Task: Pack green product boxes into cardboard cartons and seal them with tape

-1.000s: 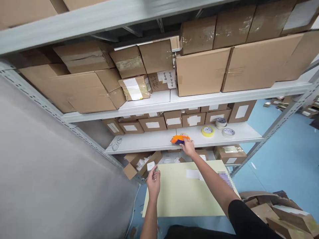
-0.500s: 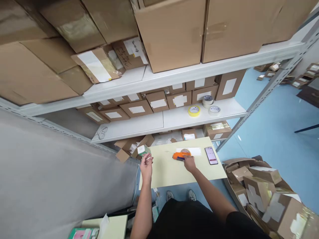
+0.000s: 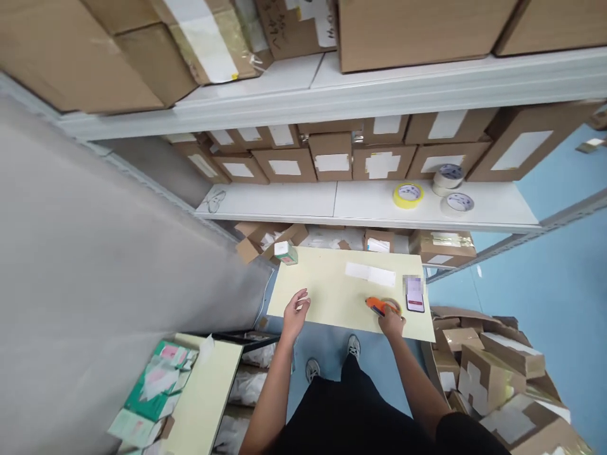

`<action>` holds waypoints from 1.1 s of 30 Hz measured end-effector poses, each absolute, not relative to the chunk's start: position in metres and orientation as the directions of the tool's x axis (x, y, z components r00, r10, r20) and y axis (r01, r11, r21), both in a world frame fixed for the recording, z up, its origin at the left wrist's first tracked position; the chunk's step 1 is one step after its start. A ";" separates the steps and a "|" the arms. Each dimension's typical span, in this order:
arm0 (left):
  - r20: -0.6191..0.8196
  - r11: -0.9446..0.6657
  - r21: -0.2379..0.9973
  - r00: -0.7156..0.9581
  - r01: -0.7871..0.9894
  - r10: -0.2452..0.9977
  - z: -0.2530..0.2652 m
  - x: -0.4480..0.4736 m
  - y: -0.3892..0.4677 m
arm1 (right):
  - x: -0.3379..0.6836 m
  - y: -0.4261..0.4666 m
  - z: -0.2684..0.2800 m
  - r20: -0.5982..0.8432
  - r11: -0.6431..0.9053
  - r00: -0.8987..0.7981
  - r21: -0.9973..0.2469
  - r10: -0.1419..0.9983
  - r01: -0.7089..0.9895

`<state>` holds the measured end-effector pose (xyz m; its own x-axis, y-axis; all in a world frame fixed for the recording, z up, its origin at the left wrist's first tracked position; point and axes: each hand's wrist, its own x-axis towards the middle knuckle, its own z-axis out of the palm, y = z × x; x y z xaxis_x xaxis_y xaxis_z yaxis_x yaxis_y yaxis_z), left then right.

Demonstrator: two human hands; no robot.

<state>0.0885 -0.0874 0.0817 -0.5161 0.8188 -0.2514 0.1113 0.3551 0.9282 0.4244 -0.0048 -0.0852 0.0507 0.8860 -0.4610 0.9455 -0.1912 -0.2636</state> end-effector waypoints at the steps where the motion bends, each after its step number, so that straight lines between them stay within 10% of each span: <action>1: -0.259 0.361 0.927 -0.524 0.101 0.812 0.080 0.086 -0.094 | 0.421 -0.004 -0.083 -0.400 -0.145 0.012 -0.306 0.917 0.941; 7: -0.254 0.334 0.942 -0.610 0.018 0.750 0.083 0.074 -0.130 | 0.371 -0.006 -0.060 -0.024 0.215 -0.312 -0.674 0.950 0.706; 13: -0.151 0.252 0.967 -0.701 0.043 0.697 0.102 0.060 -0.209 | 0.262 -0.036 -0.011 0.005 0.259 -0.539 -0.880 0.842 0.397; 33: -0.054 -0.024 0.998 -0.995 -0.052 -0.084 0.104 0.064 -0.749 | 0.040 -0.539 0.093 0.091 0.163 -0.987 -0.984 0.132 -0.069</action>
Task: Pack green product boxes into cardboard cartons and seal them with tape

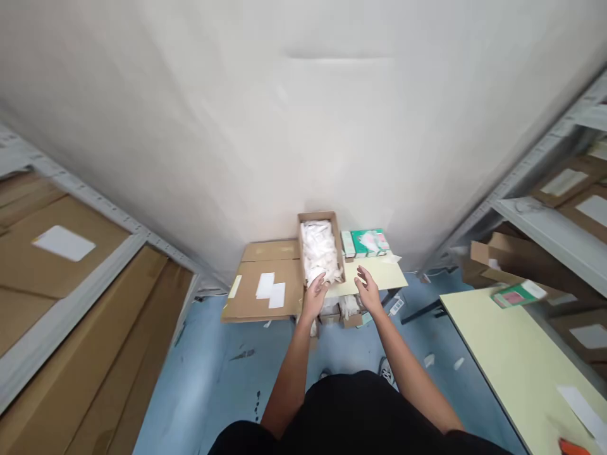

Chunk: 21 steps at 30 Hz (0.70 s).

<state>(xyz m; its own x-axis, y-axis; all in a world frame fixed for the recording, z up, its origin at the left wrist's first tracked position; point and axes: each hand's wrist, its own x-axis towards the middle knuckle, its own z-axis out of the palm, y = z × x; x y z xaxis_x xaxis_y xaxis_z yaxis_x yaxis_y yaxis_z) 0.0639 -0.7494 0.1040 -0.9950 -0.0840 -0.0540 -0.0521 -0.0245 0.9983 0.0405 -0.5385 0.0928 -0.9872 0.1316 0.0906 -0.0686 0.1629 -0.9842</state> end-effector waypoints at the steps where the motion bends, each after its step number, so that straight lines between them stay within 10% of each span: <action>1: -0.051 -0.027 0.998 -0.990 -0.048 -0.131 0.103 0.066 -0.776 | 0.033 -0.565 0.095 0.095 0.162 -0.992 -0.984 0.081 -0.081; 9: -0.118 -0.066 0.993 -0.859 -0.098 -0.498 0.088 0.093 -0.945 | -0.019 -0.728 0.095 0.087 0.247 -0.973 -0.959 -0.216 -0.141; 21: -0.321 -0.058 0.932 -0.738 -0.359 -0.593 0.035 0.075 -1.045 | -0.083 -0.848 0.040 -0.061 0.345 -0.927 -0.935 -0.371 -0.076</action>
<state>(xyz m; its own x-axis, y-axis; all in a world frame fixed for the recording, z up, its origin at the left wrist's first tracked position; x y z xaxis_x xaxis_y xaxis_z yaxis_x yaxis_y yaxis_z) 0.0745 -1.0453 0.0355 -0.7384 -0.5929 -0.3212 -0.3590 -0.0577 0.9316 -0.0830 -0.8481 0.0405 -0.9265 -0.3711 -0.0614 -0.0763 0.3452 -0.9354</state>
